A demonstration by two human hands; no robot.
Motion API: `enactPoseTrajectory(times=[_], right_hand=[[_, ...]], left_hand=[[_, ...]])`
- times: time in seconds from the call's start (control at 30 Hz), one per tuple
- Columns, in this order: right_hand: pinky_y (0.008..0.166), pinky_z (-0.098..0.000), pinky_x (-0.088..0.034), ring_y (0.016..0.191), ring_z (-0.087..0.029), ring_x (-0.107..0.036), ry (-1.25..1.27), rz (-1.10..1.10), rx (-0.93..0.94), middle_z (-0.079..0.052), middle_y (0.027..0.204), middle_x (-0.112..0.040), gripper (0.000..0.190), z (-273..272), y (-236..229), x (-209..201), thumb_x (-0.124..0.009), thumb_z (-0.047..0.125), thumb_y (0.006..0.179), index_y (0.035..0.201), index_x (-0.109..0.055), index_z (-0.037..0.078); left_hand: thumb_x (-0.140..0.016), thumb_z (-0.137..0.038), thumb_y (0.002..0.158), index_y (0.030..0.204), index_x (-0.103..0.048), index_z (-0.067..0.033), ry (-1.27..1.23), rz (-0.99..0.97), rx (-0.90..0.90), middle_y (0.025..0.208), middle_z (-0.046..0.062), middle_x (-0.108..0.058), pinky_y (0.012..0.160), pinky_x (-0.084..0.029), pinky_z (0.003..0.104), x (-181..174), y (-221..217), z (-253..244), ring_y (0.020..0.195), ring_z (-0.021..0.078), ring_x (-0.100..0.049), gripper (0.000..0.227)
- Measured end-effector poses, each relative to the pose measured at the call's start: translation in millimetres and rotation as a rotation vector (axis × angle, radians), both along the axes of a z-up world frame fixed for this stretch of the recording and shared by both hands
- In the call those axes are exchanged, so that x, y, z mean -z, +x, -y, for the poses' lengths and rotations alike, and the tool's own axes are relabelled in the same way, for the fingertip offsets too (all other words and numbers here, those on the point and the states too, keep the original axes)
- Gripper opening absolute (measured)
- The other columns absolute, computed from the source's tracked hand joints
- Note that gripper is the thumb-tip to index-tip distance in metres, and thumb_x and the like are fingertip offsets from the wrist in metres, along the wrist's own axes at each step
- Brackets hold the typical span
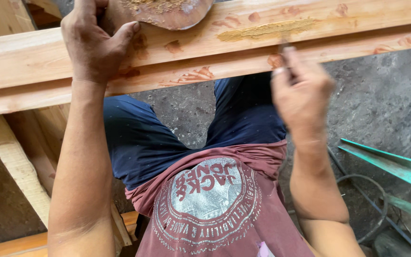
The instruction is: The person scoops a yellowish paste from a wooden scoop and applies it into a long groove on a wooden plank using a small metal spatula. They spread the paste along the groove and smooth it flush with the plank surface.
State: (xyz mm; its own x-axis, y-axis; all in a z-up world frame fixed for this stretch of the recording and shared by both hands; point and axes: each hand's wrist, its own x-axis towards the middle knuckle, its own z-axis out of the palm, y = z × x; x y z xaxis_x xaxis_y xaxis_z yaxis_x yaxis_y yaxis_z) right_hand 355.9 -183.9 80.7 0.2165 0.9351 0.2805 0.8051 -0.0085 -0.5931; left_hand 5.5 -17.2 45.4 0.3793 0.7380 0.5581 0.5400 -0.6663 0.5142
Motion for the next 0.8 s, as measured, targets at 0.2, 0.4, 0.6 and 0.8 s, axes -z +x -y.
enactPoseTrajectory(times=[0.2,0.4,0.6,0.8], right_hand=[[0.054,-0.0313,-0.055,0.073,-0.023,-0.067,-0.110,0.137,0.084,-0.019,0.093,-0.069,0.036,-4.4,-16.8,17.0,-0.072,0.000,0.098,0.131,-0.067,-0.013],[0.075,-0.0361,-0.058,0.084,-0.027,-0.069,-0.010,-0.118,-0.255,-0.020,0.101,-0.069,0.039,0.8,-65.5,12.8,-0.072,0.003,0.094,0.132,-0.065,-0.008],[0.081,-0.0391,-0.054,0.087,-0.030,-0.066,0.074,0.060,-0.314,-0.017,0.096,-0.065,0.036,-22.8,-53.5,-9.3,-0.068,-0.006,0.101,0.137,-0.069,0.000],[0.067,-0.0383,-0.052,0.082,-0.028,-0.064,0.109,0.270,-0.310,-0.016,0.099,-0.063,0.031,-74.2,-76.6,-11.4,-0.068,-0.002,0.101,0.132,-0.072,-0.001]], left_hand=[[-0.091,-0.012,0.087,0.108,-0.062,0.0006,0.015,-0.048,-0.032,0.094,0.017,-0.068,0.076,-0.053,0.042,-1.5,2.4,-0.9,0.085,0.0355,-0.068,0.037],[-0.088,-0.010,0.085,0.107,-0.062,0.0019,0.021,-0.021,-0.021,0.099,0.019,-0.069,0.077,-0.055,0.042,-0.3,0.1,-1.0,0.088,0.0358,-0.069,0.036],[-0.091,-0.016,0.085,0.107,-0.063,-0.0026,-0.094,-0.001,-0.107,0.096,0.017,-0.070,0.077,-0.058,0.040,9.0,-0.5,-3.9,0.086,0.0326,-0.072,0.039],[-0.093,-0.021,0.086,0.106,-0.059,-0.0038,-0.060,0.007,-0.093,0.091,0.015,-0.069,0.072,-0.056,0.042,14.5,-0.7,-7.5,0.082,0.0338,-0.070,0.043]])
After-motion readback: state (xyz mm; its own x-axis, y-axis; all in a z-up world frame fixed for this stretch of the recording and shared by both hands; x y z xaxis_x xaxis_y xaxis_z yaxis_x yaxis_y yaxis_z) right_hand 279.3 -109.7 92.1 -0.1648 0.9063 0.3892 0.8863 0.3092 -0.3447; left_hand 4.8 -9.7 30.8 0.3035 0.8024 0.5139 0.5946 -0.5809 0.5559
